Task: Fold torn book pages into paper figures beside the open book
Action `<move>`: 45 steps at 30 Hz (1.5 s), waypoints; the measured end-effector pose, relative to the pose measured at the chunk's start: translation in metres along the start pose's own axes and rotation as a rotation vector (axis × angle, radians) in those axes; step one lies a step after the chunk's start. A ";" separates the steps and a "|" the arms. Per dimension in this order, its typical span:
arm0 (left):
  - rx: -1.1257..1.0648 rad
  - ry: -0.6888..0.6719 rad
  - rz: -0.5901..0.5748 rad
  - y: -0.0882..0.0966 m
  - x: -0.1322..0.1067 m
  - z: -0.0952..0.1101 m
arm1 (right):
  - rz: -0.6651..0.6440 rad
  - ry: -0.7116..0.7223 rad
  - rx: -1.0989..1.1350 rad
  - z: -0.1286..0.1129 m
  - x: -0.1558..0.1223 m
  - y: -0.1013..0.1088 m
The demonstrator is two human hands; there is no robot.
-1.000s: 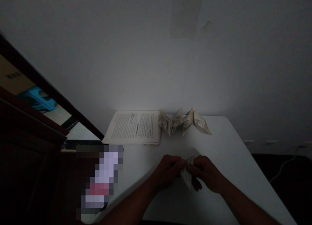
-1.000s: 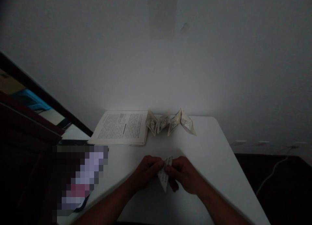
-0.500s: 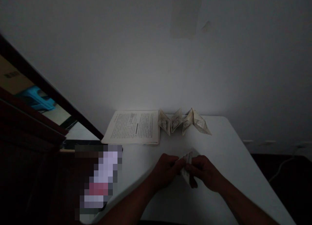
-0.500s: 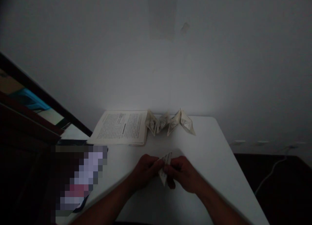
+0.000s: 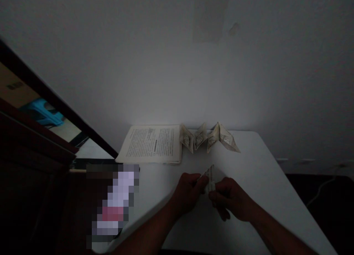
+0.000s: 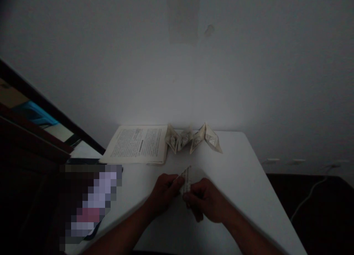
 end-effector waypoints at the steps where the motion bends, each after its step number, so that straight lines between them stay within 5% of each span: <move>1: 0.000 0.000 0.009 0.001 0.000 -0.001 | 0.005 0.000 0.016 0.000 0.000 0.000; 12: -0.046 0.025 0.059 0.006 0.002 -0.004 | -0.008 0.048 0.059 -0.005 0.001 -0.004; 19: -0.174 0.070 -0.026 -0.004 0.002 -0.010 | 0.058 -0.012 0.110 0.010 0.000 0.007; 25: -0.186 -0.228 0.089 0.015 0.001 0.011 | -0.010 -0.105 0.457 0.021 0.001 0.010; 27: -0.116 -0.317 0.046 0.017 -0.001 0.020 | -0.037 -0.118 0.576 0.021 0.000 0.009; 31: -0.075 -0.371 -0.093 0.010 -0.003 0.028 | -0.099 -0.115 0.733 0.019 -0.002 0.006; 35: -0.069 -0.365 -0.058 0.006 -0.001 0.025 | -0.086 -0.085 0.784 0.017 0.000 0.007; 39: -0.024 -0.317 0.038 0.007 0.002 0.016 | 0.087 0.015 0.650 0.008 0.006 0.016; 45: 0.055 -0.274 0.072 0.010 0.003 0.010 | 0.350 0.150 0.038 -0.011 0.001 0.031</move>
Point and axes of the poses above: each hand's wrist, its own x-axis towards the middle knuckle, its own y-axis out of the back of the hand, z = x × y, the point moved 7 cm from there along x, towards the middle knuckle
